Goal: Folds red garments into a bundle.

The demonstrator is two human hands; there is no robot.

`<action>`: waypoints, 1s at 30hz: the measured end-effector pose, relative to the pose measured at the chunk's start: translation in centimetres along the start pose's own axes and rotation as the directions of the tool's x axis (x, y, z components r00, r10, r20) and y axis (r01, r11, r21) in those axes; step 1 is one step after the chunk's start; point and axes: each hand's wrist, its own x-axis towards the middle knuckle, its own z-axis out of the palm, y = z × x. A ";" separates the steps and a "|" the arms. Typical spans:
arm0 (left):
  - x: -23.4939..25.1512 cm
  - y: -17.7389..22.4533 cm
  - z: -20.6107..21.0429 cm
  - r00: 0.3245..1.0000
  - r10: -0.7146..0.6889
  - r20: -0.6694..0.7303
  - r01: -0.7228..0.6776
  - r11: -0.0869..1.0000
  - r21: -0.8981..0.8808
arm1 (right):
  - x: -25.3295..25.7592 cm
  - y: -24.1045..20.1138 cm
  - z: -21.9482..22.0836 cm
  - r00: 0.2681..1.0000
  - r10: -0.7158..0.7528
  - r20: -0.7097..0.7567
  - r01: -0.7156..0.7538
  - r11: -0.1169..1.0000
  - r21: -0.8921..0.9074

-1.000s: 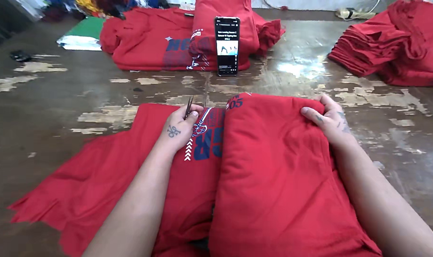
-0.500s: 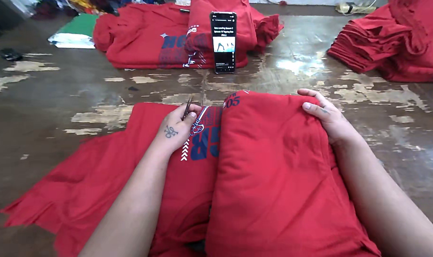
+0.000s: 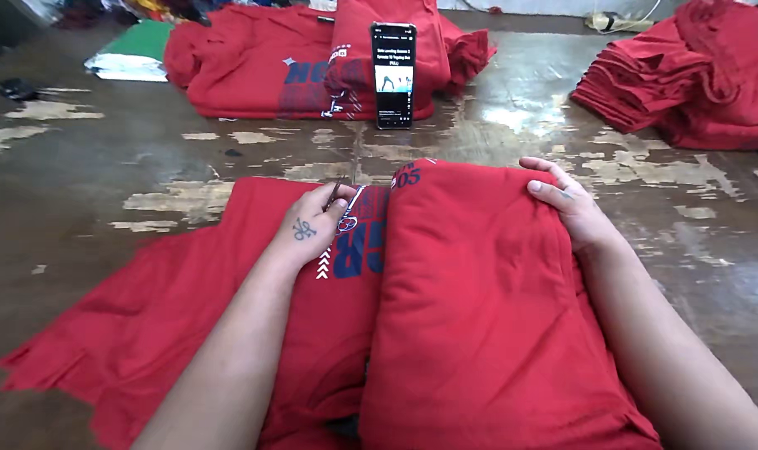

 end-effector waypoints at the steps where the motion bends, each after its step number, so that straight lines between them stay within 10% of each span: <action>1: 0.0 -0.1 0.0 1.000 0.002 0.002 -0.002 1.000 0.002 | 0.0 0.0 0.0 1.000 -0.002 -0.001 0.002 1.000 -0.002; 20: 1.0 -1.4 0.1 0.990 -0.085 -0.114 0.056 0.970 -0.238 | 1.3 0.6 -0.5 0.985 -0.133 -0.108 0.113 0.979 -0.172; 24: 0.4 -1.1 -0.2 0.984 -0.099 -0.149 0.048 0.949 -0.313 | -7.1 -3.4 2.0 0.786 -0.598 0.157 0.563 0.587 -0.582; 27: 0.1 -1.5 0.0 0.986 -0.082 -0.146 0.033 0.951 -0.308 | -17.2 -4.9 6.3 0.569 -0.559 0.603 0.819 0.322 -0.475; 30: 0.4 -1.4 -0.2 0.991 -0.067 -0.115 0.039 0.972 -0.232 | -22.8 -2.8 4.6 0.497 -0.656 0.568 0.867 0.337 -0.368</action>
